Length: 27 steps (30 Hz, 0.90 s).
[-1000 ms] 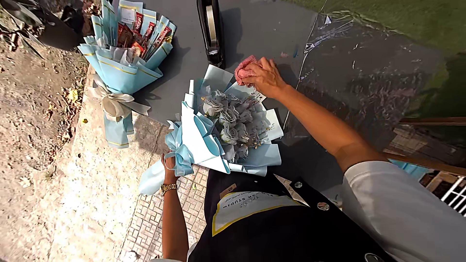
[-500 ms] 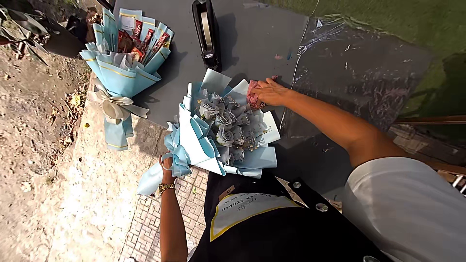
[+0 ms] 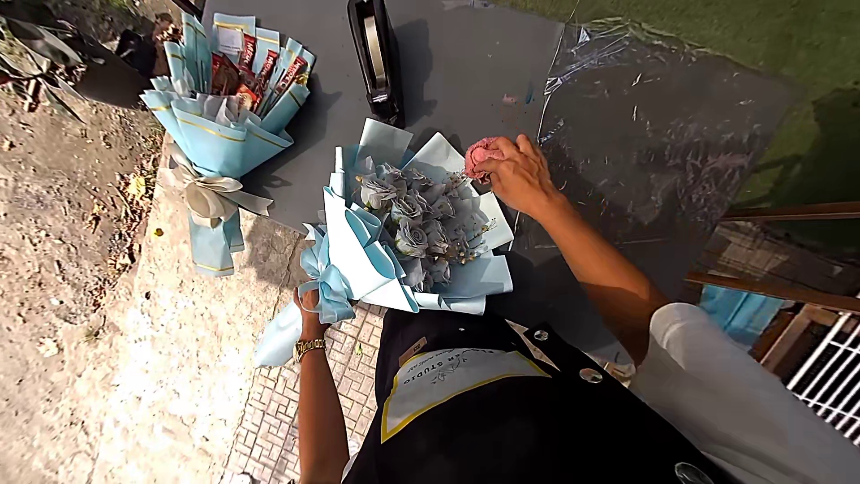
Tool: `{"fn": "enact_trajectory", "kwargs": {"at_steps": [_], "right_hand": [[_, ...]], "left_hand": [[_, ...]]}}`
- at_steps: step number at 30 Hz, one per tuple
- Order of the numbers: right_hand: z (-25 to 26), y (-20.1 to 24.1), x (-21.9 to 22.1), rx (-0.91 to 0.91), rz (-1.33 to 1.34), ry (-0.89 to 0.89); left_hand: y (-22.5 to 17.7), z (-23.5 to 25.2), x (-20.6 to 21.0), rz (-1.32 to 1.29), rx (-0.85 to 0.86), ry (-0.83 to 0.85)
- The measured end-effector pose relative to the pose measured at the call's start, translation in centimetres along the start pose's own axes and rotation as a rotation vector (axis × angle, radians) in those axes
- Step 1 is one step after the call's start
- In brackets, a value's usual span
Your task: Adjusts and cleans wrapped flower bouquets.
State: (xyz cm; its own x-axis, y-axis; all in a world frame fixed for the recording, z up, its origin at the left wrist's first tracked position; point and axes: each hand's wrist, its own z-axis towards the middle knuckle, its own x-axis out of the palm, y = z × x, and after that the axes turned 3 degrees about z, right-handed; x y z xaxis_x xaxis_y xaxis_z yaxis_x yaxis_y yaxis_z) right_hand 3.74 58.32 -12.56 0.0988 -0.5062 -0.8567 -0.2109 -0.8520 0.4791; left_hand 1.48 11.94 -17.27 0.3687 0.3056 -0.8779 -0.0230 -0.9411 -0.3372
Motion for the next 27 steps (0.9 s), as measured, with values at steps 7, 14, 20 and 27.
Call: {"fn": "enact_trajectory", "kwargs": {"at_steps": [7,14,20,27], "right_hand": [[-4.0,-3.0,7.1,0.042,-0.086,0.232],[-3.1,-5.5,4.7,0.290,-0.031,0.011],[-3.3,-2.7,7.3,-0.038,-0.149,0.216],[-3.2,-7.6,3.2,0.302,-0.009,0.015]], "left_hand": [[0.1,-1.1,0.5,0.051,0.027,0.012],[0.0,-1.3,0.5,0.089,0.025,0.040],[0.7,-1.3,1.0,0.050,0.021,0.024],[1.0,-1.2,1.3,0.075,0.039,0.025]]}}
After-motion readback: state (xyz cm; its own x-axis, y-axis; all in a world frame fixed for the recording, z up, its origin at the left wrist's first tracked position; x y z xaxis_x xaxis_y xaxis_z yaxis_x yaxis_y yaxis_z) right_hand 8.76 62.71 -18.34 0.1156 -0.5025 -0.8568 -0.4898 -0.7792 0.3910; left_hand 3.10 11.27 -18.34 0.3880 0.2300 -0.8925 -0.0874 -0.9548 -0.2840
